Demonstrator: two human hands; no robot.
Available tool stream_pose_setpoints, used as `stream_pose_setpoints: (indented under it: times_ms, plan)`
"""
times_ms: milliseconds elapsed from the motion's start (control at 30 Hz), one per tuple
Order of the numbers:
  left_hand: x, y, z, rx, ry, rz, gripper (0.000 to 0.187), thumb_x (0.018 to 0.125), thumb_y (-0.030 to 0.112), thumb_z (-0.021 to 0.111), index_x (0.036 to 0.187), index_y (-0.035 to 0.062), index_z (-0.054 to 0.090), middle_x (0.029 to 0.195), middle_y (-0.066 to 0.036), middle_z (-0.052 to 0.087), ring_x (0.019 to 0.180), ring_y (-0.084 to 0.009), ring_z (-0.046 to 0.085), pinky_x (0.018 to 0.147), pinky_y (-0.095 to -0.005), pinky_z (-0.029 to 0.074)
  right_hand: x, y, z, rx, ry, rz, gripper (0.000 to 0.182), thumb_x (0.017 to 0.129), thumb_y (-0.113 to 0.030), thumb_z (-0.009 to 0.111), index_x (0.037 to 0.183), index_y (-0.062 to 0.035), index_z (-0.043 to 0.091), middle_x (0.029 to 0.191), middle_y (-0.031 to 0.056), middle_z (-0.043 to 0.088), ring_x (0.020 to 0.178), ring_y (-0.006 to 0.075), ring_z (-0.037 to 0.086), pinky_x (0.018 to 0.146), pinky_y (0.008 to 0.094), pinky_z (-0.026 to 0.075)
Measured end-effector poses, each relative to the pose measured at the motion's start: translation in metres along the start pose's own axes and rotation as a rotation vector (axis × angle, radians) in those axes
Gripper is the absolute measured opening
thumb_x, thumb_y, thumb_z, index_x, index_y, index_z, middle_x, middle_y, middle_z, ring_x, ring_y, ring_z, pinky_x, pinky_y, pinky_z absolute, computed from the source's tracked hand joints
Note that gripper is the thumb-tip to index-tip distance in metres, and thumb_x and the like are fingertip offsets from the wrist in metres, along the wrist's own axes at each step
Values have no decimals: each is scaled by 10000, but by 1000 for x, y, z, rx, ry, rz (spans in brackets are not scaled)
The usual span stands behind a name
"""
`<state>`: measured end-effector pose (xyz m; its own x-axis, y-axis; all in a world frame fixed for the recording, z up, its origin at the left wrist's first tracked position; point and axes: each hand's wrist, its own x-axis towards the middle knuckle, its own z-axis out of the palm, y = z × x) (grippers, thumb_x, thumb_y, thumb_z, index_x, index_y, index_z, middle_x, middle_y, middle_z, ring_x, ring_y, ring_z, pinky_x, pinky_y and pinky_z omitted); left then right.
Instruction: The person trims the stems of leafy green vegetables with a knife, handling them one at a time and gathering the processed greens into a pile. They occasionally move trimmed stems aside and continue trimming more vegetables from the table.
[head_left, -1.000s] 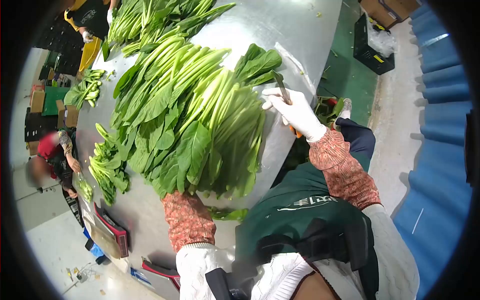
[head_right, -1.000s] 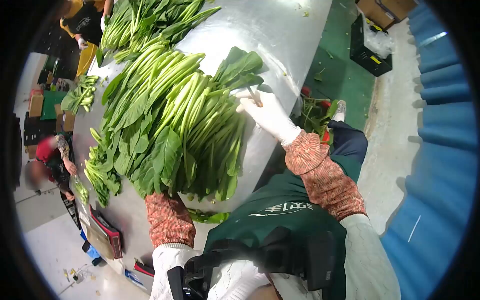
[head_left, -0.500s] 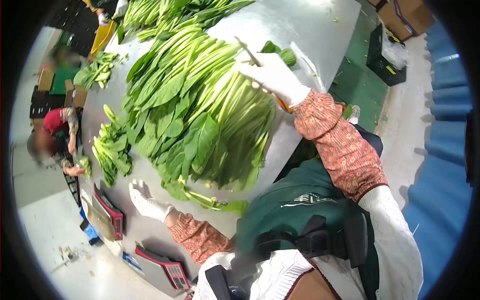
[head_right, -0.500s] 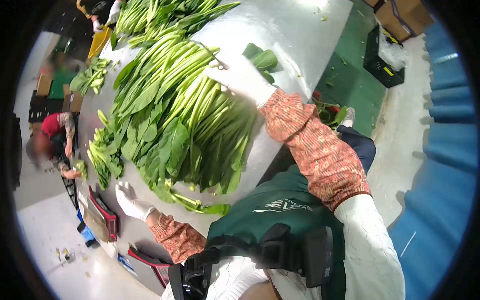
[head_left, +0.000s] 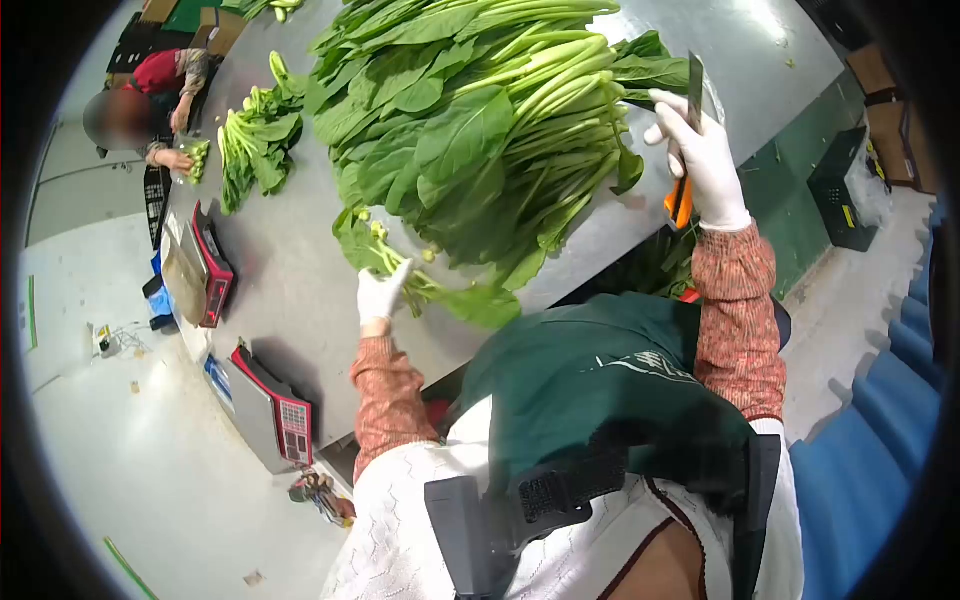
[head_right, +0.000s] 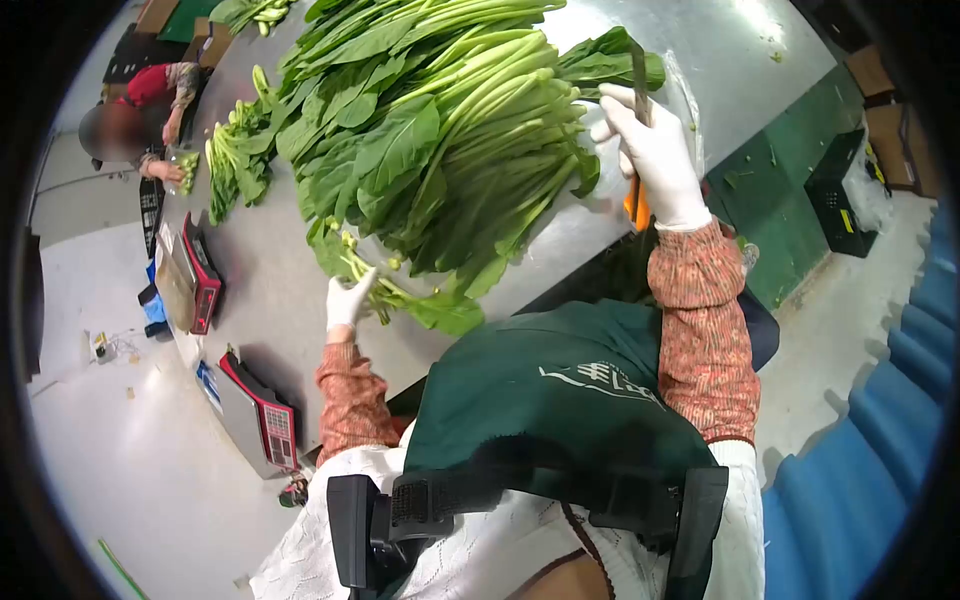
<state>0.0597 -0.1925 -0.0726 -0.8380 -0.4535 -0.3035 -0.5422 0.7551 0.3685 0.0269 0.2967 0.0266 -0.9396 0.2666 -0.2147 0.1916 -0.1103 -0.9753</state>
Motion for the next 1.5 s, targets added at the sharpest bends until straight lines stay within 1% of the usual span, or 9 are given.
stream_pose_setpoints:
  times_ms: [300,367,433,500,600,767,900,1200,1500]
  plan:
    - [49,30,-41,-150,297,370,229,737,189,698,908,41,660,830,-102,671,739,-219,645,727,-342,515,-47,28,-40,23,105,72,352,993,-243,567,1220,23,607,762,10,634,473,6,400,459,172,334]
    - [74,52,-53,-16,327,373,265,764,188,701,982,42,665,994,-118,645,867,-266,623,800,-370,499,-50,32,-45,-7,132,89,350,995,-243,562,1218,24,608,764,10,632,474,8,401,456,175,336]
    - [142,28,-31,-32,448,838,362,798,188,684,1132,54,645,1108,-162,614,1021,-349,567,904,-414,460,-54,35,-43,19,125,86,346,997,-242,558,1209,26,611,762,15,631,473,9,407,452,175,340]
    - [196,8,1,-365,-62,687,413,802,220,689,1176,59,626,1153,-176,595,1048,-364,548,935,-427,439,-58,36,-42,33,110,81,346,998,-244,558,1205,27,612,763,19,632,472,9,411,453,173,344]
    - [195,-19,32,-6,-48,589,518,840,271,685,1313,112,545,1260,-144,551,1160,-366,486,1020,-477,358,-70,39,-45,35,112,97,353,1000,-248,556,1203,37,610,760,29,638,472,11,423,450,175,359]
    - [25,-12,41,15,17,811,690,796,388,736,1400,152,500,1495,-135,404,1450,-341,266,1163,-567,146,-81,64,-56,71,130,148,357,1003,-250,554,1198,44,606,756,34,641,472,14,427,446,182,366]
    - [-79,22,49,113,46,912,869,677,481,806,1384,96,480,1466,-198,407,1411,-379,305,1156,-569,167,-86,71,-56,60,60,175,349,1004,-248,557,1191,42,608,754,31,642,476,17,431,452,180,363]
    - [-148,54,99,-170,69,1020,580,692,-35,679,1260,20,577,1153,-176,615,1096,-375,568,957,-414,461,-114,83,-72,-38,83,275,306,1009,-214,533,1175,25,628,740,18,645,466,22,431,444,177,342]
    - [-210,130,160,-465,-434,1091,569,680,-45,678,1235,42,586,1003,-166,637,935,-360,625,820,-402,512,-114,95,-52,-29,66,312,293,1004,-188,536,1197,19,613,741,5,641,472,15,427,452,170,339]
